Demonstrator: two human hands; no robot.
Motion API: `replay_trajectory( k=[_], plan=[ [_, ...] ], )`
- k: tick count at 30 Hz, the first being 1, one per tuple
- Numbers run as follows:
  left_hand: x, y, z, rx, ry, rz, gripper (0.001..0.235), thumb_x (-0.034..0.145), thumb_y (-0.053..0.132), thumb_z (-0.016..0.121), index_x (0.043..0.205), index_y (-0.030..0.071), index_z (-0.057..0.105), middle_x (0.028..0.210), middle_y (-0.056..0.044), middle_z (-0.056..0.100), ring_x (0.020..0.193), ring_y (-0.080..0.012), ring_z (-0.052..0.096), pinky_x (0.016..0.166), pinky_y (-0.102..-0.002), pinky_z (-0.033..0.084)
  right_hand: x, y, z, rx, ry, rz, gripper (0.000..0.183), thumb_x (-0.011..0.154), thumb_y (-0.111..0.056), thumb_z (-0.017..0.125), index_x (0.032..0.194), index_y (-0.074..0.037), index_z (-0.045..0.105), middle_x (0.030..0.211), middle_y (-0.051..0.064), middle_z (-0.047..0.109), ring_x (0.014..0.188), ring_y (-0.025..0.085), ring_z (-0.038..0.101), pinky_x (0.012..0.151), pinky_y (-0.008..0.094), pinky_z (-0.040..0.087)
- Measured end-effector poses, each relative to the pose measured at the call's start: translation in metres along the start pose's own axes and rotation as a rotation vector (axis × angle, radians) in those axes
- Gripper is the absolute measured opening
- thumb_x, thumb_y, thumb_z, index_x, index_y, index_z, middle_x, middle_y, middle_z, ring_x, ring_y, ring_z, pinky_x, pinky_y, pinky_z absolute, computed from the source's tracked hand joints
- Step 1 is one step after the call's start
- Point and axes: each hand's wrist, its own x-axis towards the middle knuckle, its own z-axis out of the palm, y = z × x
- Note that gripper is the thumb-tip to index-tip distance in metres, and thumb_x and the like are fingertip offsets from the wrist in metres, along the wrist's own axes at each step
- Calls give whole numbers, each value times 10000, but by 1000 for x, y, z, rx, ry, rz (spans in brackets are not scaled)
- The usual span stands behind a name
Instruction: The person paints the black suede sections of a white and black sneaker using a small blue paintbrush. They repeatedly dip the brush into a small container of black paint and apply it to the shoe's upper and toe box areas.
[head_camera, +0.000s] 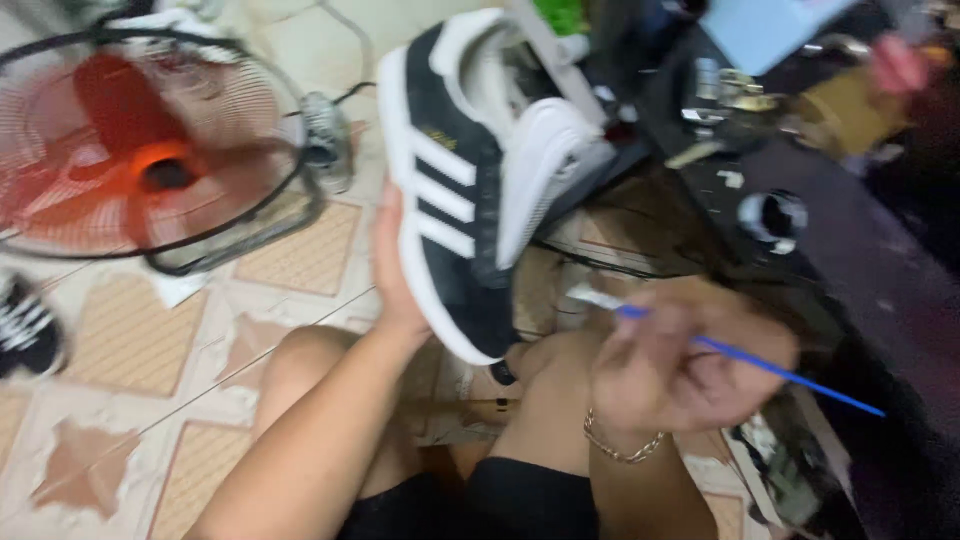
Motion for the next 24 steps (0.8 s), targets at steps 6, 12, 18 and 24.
replay_trajectory(
  k=[6, 12, 18, 24],
  plan=[
    [0, 7, 24, 35, 14, -47, 549, 1106, 421, 396, 1449, 6, 501, 1308, -142, 637, 1199, -248, 636, 1075, -395, 505, 54, 28, -80, -206, 243, -133, 355, 1248, -98, 580, 1538, 42, 429, 881, 148, 568, 608, 132, 392, 593, 252, 325],
    [-1, 4, 28, 144, -24, -27, 553, 1108, 384, 355, 1517, 25, 449, 1360, -133, 615, 1238, -248, 612, 1098, -404, 484, 68, 44, -94, -490, 117, 7, 356, 1267, -60, 561, 1566, 65, 414, 1005, 62, 607, 791, 73, 476, 708, 186, 386],
    [-5, 6, 29, 180, 4, -32, 551, 1107, 400, 336, 1498, 31, 458, 1355, -127, 618, 1225, -243, 615, 1084, -404, 491, 66, 34, -84, -491, 26, 49, 322, 1219, -48, 589, 1501, 60, 476, 1041, 48, 619, 875, 54, 549, 813, 169, 475],
    [-3, 5, 29, 217, 0, -14, 526, 1119, 388, 318, 1507, 55, 443, 1338, -115, 614, 1218, -230, 616, 1077, -403, 490, 65, 33, -85, -478, 13, 34, 297, 1239, -40, 591, 1499, 53, 482, 1083, 70, 646, 885, 68, 561, 860, 183, 502]
  ],
)
